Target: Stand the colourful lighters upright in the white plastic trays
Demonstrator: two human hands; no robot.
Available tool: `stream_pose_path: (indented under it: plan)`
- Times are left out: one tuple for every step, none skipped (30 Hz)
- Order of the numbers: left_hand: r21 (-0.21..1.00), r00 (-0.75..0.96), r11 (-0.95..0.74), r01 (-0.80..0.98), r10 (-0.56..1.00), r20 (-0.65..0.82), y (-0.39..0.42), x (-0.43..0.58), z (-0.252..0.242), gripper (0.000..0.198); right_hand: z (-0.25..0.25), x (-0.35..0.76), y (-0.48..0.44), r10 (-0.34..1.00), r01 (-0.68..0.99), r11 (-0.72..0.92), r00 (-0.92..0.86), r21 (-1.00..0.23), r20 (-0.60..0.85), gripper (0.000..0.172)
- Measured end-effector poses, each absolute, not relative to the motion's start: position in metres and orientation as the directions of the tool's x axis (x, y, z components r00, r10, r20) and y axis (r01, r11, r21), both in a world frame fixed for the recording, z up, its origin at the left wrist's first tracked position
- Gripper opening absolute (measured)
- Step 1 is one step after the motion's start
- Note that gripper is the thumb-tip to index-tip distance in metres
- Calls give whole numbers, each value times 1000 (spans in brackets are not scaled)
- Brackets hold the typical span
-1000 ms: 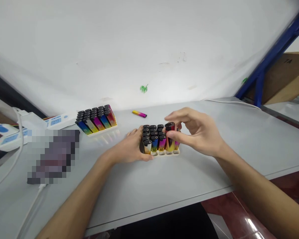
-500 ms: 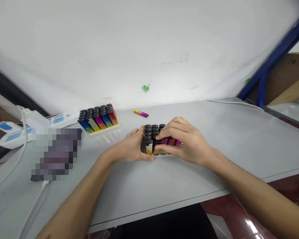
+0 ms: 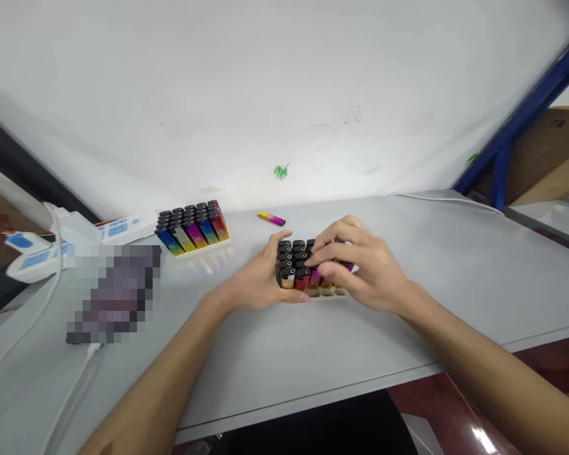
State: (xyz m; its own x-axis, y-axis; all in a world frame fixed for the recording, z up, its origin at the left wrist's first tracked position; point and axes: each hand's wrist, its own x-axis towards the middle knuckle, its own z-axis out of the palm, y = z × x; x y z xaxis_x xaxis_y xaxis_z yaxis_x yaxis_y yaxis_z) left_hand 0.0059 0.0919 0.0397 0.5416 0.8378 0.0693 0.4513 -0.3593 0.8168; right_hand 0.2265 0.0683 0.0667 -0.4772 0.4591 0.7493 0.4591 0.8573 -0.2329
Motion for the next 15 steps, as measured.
stream_pose_path:
  plan:
    - [811, 540, -342, 475, 841, 38, 91, 7, 41, 114, 68, 229, 70, 483, 474, 840, -430, -265, 763, 28]
    - [804, 537, -325, 497, 843, 9, 91, 8, 43, 114, 69, 233, 74, 519, 499, 810, -366, -308, 772, 29]
    - [800, 538, -314, 512, 843, -13, 90, 8, 44, 113, 69, 237, 78, 564, 528, 768, -288, -362, 774, 30]
    - [800, 541, -311, 513, 841, -21, 90, 9, 45, 112, 68, 240, 84, 613, 553, 716, -207, -426, 763, 30]
    - [802, 547, -312, 510, 837, -22, 90, 9, 46, 112, 67, 244, 91, 667, 568, 658, -133, -495, 733, 30]
    - [805, 552, -313, 504, 834, -22, 90, 9, 47, 111, 64, 247, 100, 723, 569, 597, -76, -565, 687, 30]
    - [808, 558, -313, 499, 830, -23, 89, 9, 47, 111, 61, 250, 110, 780, 562, 537, -46, -629, 625, 29]
    - [811, 563, -312, 496, 826, -26, 89, 9, 48, 111, 57, 250, 121, 832, 550, 482, -44, -682, 553, 29]
    - [811, 564, -310, 497, 825, -30, 89, 9, 48, 110, 52, 250, 134, 877, 535, 434, -65, -725, 477, 28]
    - [808, 561, -308, 502, 827, -34, 89, 9, 48, 109, 46, 248, 146, 908, 523, 399, -107, -753, 406, 26]
    - [804, 556, -305, 510, 830, -39, 89, 9, 48, 107, 39, 244, 158, 925, 531, 375, -156, -760, 347, 25]
    - [799, 551, -303, 519, 834, -42, 89, 9, 49, 105, 32, 239, 170, 929, 561, 370, -199, -740, 313, 22]
    - [794, 546, -301, 528, 837, -46, 89, 9, 49, 103, 26, 232, 181, 925, 590, 380, -243, -712, 292, 19]
    - [789, 542, -300, 536, 839, -49, 89, 8, 49, 101, 20, 226, 190, 920, 614, 391, -276, -686, 278, 18]
    - [786, 540, -301, 541, 840, -50, 89, 8, 49, 98, 15, 218, 198, 909, 637, 416, -304, -649, 285, 19]
